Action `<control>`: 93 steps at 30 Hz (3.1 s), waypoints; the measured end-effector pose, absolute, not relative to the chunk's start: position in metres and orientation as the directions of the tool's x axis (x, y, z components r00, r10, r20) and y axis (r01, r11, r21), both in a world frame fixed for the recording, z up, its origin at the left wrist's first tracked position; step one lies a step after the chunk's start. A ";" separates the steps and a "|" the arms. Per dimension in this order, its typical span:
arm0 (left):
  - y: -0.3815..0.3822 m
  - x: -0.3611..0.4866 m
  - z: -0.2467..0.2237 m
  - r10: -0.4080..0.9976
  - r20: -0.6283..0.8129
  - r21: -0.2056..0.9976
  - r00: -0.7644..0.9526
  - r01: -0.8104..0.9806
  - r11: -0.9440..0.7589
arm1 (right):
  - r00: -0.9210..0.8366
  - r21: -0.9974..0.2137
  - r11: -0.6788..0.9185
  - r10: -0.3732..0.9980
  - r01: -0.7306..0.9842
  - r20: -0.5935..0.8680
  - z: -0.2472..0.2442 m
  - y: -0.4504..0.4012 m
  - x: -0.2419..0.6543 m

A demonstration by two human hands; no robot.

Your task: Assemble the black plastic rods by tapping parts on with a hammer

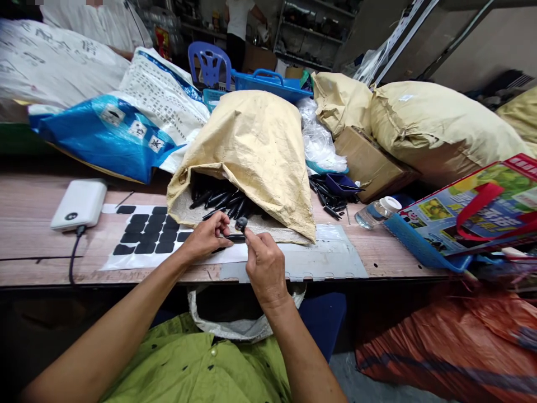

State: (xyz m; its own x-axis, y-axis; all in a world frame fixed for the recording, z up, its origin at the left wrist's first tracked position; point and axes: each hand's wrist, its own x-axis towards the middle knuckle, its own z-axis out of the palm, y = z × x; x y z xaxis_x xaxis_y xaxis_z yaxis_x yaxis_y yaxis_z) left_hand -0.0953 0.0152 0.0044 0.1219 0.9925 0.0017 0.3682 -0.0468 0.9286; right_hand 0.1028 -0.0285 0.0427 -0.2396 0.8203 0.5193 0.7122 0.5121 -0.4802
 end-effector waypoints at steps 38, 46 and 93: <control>0.011 -0.087 0.041 0.855 -0.498 0.753 0.144 -0.417 0.508 | -0.063 -0.264 0.183 0.912 0.947 0.404 0.007 -0.036 0.154; -0.007 -0.073 0.031 0.882 -0.436 0.741 0.178 -0.486 0.464 | -0.074 -0.594 0.328 0.909 0.735 0.410 0.037 -0.044 0.118; -0.048 -0.079 0.025 0.848 0.450 0.686 0.282 0.499 -0.530 | -0.468 -0.509 0.594 0.804 0.623 0.366 0.042 -0.043 0.120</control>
State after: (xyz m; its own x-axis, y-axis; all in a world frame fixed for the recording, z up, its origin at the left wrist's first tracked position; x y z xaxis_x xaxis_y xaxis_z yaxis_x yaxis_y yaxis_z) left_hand -0.0786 -0.0477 0.0251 0.2815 0.8476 0.4497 0.4987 -0.5297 0.6861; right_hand 0.1197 -0.0431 0.0420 -0.4683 0.8043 0.3659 0.6230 0.5942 -0.5087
